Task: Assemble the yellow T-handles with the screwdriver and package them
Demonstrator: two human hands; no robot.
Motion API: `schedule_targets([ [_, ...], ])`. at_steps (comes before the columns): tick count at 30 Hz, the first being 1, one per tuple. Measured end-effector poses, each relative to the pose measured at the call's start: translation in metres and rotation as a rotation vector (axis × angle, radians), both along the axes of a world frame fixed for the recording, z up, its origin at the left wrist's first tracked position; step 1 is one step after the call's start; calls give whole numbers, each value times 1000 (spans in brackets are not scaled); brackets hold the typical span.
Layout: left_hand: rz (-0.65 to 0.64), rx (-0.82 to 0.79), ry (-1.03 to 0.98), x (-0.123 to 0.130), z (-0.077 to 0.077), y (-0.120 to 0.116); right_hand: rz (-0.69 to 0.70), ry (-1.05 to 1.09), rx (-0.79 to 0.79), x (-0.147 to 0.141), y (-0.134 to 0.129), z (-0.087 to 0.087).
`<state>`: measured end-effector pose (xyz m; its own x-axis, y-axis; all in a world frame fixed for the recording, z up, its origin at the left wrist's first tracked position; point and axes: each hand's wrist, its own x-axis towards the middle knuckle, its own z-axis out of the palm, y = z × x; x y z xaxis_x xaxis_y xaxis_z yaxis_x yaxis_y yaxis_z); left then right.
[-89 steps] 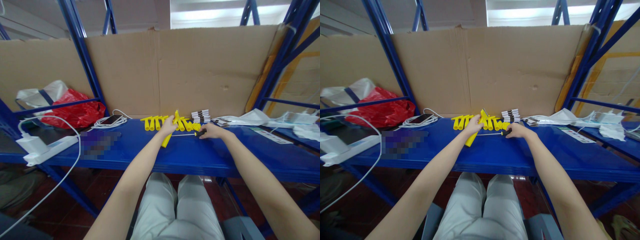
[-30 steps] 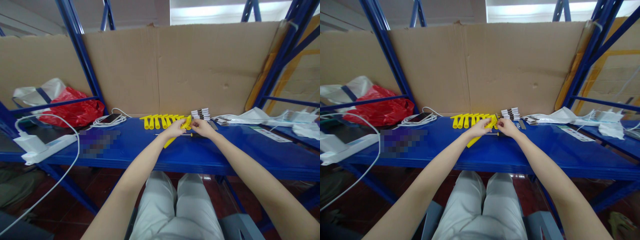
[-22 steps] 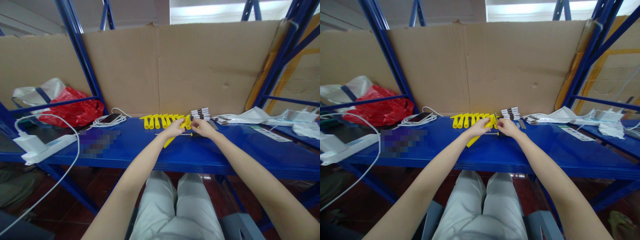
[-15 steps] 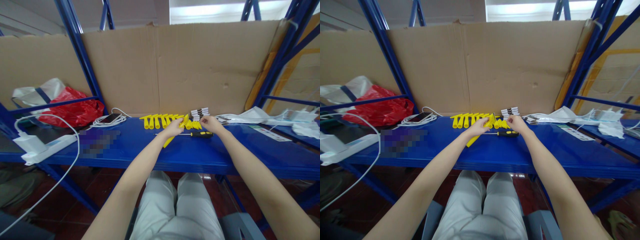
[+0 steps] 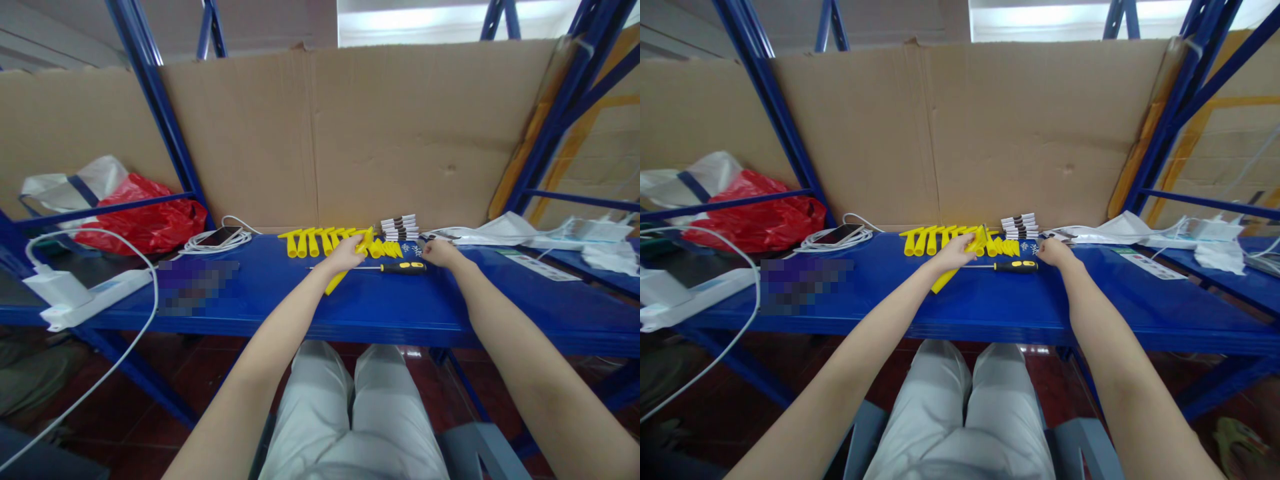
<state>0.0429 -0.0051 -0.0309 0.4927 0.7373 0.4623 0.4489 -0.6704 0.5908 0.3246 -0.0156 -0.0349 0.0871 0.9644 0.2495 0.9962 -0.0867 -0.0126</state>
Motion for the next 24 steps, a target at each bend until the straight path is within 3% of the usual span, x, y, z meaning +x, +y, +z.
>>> schedule_targets([
  [15, 10, 0, -31, 0, 0, 2, -24, 8, 57, 3, 2, -2],
  [24, 20, -334, -248, 25, 13, -3, -12, 76, 115, 3, -1, 1],
])
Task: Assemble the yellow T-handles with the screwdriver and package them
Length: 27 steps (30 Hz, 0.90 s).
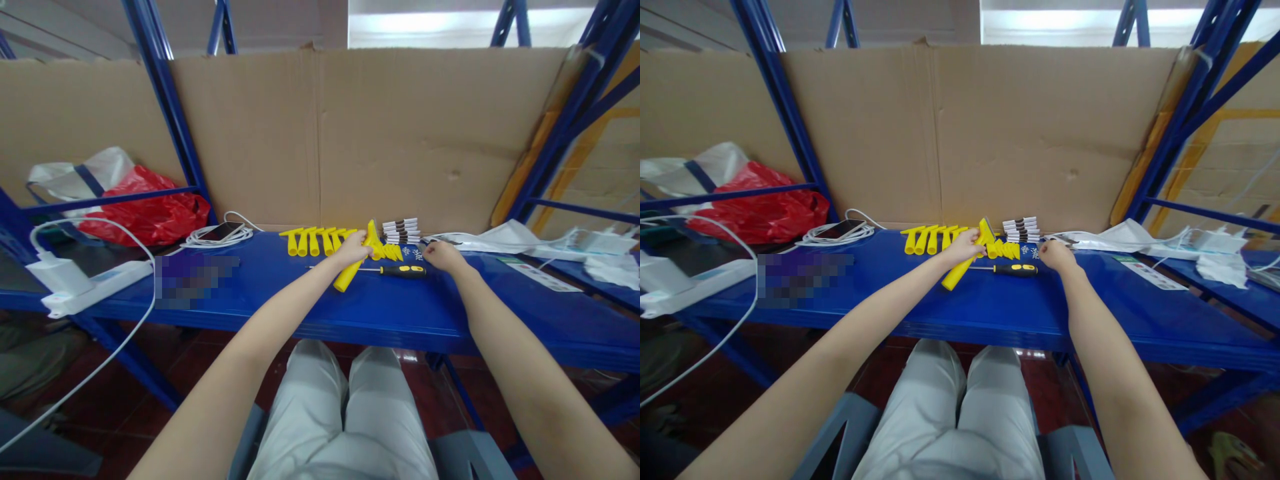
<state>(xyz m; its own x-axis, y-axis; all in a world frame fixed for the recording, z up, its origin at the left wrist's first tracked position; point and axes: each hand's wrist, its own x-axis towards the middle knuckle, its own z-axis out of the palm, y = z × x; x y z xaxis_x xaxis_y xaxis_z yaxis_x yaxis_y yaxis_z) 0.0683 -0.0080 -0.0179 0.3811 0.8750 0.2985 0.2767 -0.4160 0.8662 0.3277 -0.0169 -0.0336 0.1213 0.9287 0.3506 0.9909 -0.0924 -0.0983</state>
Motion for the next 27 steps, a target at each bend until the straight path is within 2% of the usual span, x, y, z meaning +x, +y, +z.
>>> schedule_targets([
  [6, -108, -192, -191, 44, 16, -13, -2, 30, 47, -3, 0, 1],
  [10, -105, -386, -313, 75, 22, -14, 11, 28, 39, -7, -3, 3],
  [15, -8, -560, -345, 105, 18, -8, -4, 41, -10, -12, -8, 6],
  [20, 56, -668, -386, 117, 13, -4, -3, 42, -7, -14, -10, 7],
  [27, 70, -694, -429, 114, 7, 3, 26, 32, 26, -12, -7, 4],
])
